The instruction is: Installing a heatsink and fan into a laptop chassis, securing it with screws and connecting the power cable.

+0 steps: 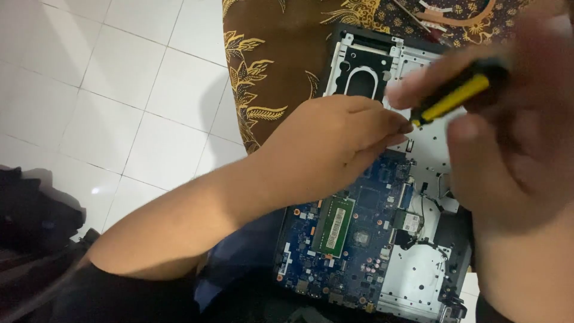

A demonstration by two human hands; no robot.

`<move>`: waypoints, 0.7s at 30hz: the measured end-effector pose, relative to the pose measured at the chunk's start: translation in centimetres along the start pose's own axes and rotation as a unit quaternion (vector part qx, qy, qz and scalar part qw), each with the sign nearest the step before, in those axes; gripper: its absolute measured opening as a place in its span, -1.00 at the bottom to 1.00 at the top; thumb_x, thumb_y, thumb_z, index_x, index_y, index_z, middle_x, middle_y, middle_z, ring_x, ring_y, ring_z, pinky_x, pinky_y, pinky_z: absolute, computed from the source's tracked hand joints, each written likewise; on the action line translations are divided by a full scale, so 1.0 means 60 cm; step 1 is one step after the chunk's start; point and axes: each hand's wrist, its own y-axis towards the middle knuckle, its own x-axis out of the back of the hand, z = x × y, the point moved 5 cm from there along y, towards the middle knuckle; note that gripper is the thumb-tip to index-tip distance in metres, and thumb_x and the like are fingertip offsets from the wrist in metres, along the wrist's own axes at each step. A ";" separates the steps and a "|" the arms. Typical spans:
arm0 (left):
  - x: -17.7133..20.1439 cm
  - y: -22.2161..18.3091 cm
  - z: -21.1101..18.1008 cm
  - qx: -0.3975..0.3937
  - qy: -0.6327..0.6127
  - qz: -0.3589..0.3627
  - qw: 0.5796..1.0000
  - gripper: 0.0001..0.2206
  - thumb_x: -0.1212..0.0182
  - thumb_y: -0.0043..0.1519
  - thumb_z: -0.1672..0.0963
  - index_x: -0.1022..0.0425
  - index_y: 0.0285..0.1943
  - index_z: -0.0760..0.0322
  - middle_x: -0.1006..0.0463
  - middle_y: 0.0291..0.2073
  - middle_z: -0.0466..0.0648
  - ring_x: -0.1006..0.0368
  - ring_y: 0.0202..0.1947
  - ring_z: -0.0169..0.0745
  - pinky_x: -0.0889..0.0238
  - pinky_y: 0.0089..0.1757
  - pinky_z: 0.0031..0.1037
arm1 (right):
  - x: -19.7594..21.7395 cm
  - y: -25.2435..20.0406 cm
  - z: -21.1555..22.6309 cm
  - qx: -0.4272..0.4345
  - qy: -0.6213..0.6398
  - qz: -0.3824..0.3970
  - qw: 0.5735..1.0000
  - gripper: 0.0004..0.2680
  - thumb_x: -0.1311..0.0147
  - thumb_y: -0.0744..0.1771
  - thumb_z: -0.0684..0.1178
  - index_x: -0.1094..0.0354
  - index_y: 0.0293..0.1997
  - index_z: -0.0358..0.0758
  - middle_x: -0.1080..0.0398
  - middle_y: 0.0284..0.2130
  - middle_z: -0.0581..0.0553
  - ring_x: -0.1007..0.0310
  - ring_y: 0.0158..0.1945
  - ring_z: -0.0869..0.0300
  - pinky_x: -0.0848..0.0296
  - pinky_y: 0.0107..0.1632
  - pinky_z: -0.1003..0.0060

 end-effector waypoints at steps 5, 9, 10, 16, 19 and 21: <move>0.005 0.001 -0.004 -0.016 -0.011 0.034 0.999 -0.83 -0.01 0.42 0.16 -0.52 0.01 0.34 -0.54 -0.42 -0.03 -0.44 -0.44 0.02 -0.27 -0.44 -0.21 | -0.003 0.013 0.005 0.062 -0.047 0.039 0.996 -0.74 0.28 0.56 -0.16 0.11 0.49 -0.15 -0.33 0.10 -0.44 -0.65 0.16 -0.13 -0.74 0.37 0.07; 0.030 0.002 -0.009 0.005 -0.003 0.024 1.000 -0.42 0.44 0.45 -0.09 -0.43 0.26 0.35 -0.71 -0.12 0.03 -0.66 -0.11 -0.04 -0.54 -0.17 -0.28 | 0.019 0.030 -0.057 0.034 -0.084 -0.069 0.993 -0.73 0.45 0.64 0.04 0.00 0.20 -0.47 -0.24 -0.03 -0.43 -0.58 -0.07 -0.17 -0.66 0.08 0.02; 0.050 0.002 -0.024 -0.036 -0.013 -0.031 0.999 -0.50 0.38 0.49 -0.03 -0.44 0.17 0.38 -0.60 -0.25 0.01 -0.57 -0.24 -0.09 -0.43 -0.21 -0.32 | 0.037 0.033 -0.088 -0.014 -0.018 -0.135 0.991 -0.64 0.30 0.56 0.29 -0.10 0.14 -0.29 -0.28 -0.04 -0.25 -0.50 -0.03 0.00 -0.62 0.14 0.14; 0.049 0.012 -0.143 -0.171 -0.003 -0.034 0.985 -0.75 0.14 0.46 0.17 -0.49 -0.01 0.42 -0.54 -0.27 0.05 -0.48 -0.31 -0.07 -0.38 -0.26 -0.30 | 0.048 0.038 -0.115 0.075 0.027 -0.313 0.946 -0.80 0.07 0.61 -0.21 0.03 0.35 -0.07 -0.15 0.19 -0.32 -0.31 0.21 -0.06 -0.73 0.18 -0.09; 0.006 0.050 -0.203 -0.198 0.004 0.033 0.980 -0.82 0.06 0.42 0.24 -0.49 -0.04 0.48 -0.51 -0.16 0.12 -0.44 -0.22 0.09 -0.40 -0.15 -0.18 | 0.037 0.055 -0.049 0.101 -0.056 -0.229 0.967 -0.87 0.17 0.54 -0.13 0.08 0.19 -0.17 -0.24 0.19 -0.32 -0.38 0.32 -0.05 -0.58 0.31 0.09; -0.036 0.079 -0.222 -0.205 0.018 0.062 0.977 -0.83 0.08 0.40 0.28 -0.49 -0.05 0.48 -0.51 -0.15 0.13 -0.41 -0.19 0.11 -0.37 -0.10 -0.16 | 0.032 0.059 -0.042 0.152 -0.057 -0.183 0.970 -0.93 0.23 0.51 -0.13 0.02 0.02 -0.26 -0.33 0.12 -0.32 -0.39 0.30 -0.07 -0.38 0.33 0.11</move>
